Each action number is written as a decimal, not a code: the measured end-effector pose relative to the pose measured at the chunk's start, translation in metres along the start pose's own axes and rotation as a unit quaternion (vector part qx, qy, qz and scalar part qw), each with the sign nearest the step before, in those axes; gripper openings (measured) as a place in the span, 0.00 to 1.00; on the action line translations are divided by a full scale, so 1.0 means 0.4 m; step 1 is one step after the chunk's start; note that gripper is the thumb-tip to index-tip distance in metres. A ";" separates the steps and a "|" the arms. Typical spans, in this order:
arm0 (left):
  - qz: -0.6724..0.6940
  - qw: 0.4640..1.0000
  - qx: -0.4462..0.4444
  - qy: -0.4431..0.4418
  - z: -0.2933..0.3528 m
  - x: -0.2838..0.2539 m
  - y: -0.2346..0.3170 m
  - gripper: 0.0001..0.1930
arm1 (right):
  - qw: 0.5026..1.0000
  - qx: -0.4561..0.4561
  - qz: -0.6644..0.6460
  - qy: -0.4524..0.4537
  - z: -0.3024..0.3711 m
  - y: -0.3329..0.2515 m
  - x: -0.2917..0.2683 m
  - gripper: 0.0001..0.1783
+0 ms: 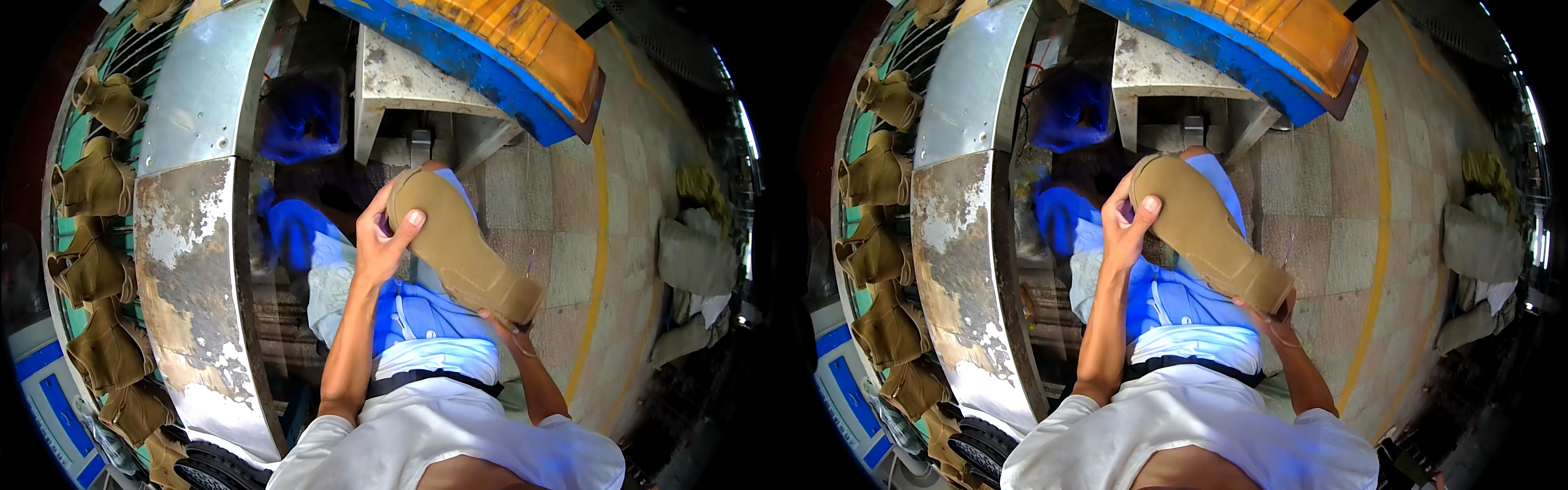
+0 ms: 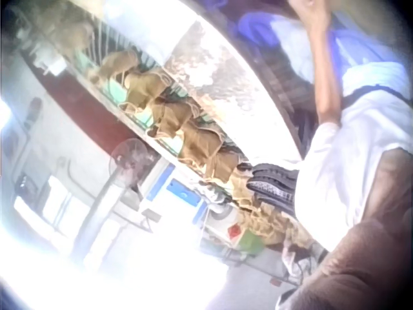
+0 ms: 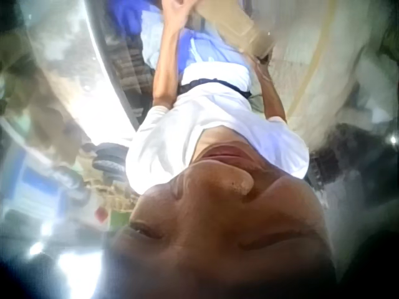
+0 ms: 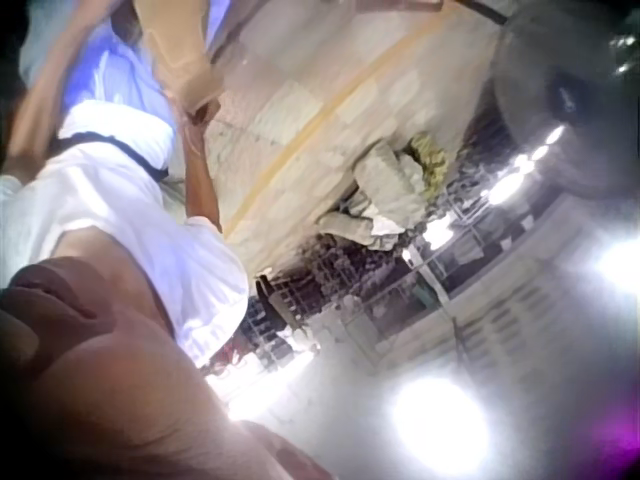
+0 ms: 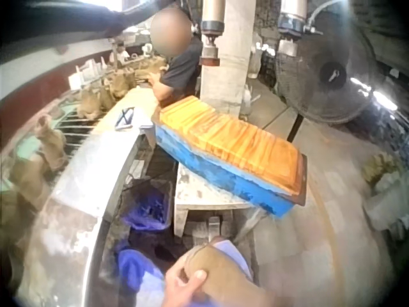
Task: The person applies a liquid or adhesive along the seam of a boot using a precise applicator, then places the boot into a machine press, and finally retrieves another boot from an assembly line conveyor.
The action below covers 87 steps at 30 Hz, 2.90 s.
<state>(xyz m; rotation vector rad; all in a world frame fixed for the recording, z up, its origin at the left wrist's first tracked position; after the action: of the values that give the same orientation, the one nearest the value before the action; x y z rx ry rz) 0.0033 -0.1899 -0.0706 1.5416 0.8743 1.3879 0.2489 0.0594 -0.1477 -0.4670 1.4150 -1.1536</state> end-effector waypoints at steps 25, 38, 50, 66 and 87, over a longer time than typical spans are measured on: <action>0.061 0.998 0.000 0.029 -0.236 -0.068 0.169 0.21 | 0.957 -0.276 0.047 0.076 -0.250 -0.359 -0.100 0.46; -0.335 0.909 0.236 -0.076 -1.031 0.100 0.417 0.30 | 0.934 -0.282 -0.187 0.119 -0.758 -0.809 -0.183 0.39; -0.193 0.961 0.145 -0.137 -0.939 0.118 0.447 0.25 | 0.934 -0.303 -0.173 0.083 -0.830 -0.776 -0.237 0.45; -0.189 0.973 0.084 -0.102 -0.938 0.095 0.458 0.21 | 0.940 -0.303 -0.151 0.043 -0.861 -0.786 -0.256 0.45; -0.237 0.963 0.098 -0.079 -0.902 0.085 0.470 0.18 | 0.955 -0.282 -0.081 0.051 -0.865 -0.780 -0.266 0.45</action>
<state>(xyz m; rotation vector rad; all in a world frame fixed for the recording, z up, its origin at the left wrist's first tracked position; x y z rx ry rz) -0.3580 -0.1797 0.1194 1.4383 1.2145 0.8433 -0.1483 0.1401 0.1054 -0.9495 1.8258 -0.8948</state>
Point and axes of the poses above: each hand's wrist, its own z-axis away from the middle knuckle, its own x-axis out of the palm, y = z × x, the point moved 4 cm from there along -z, towards the middle knuckle, and after that the axes turned 5 degrees about y, right-handed, at the moved point
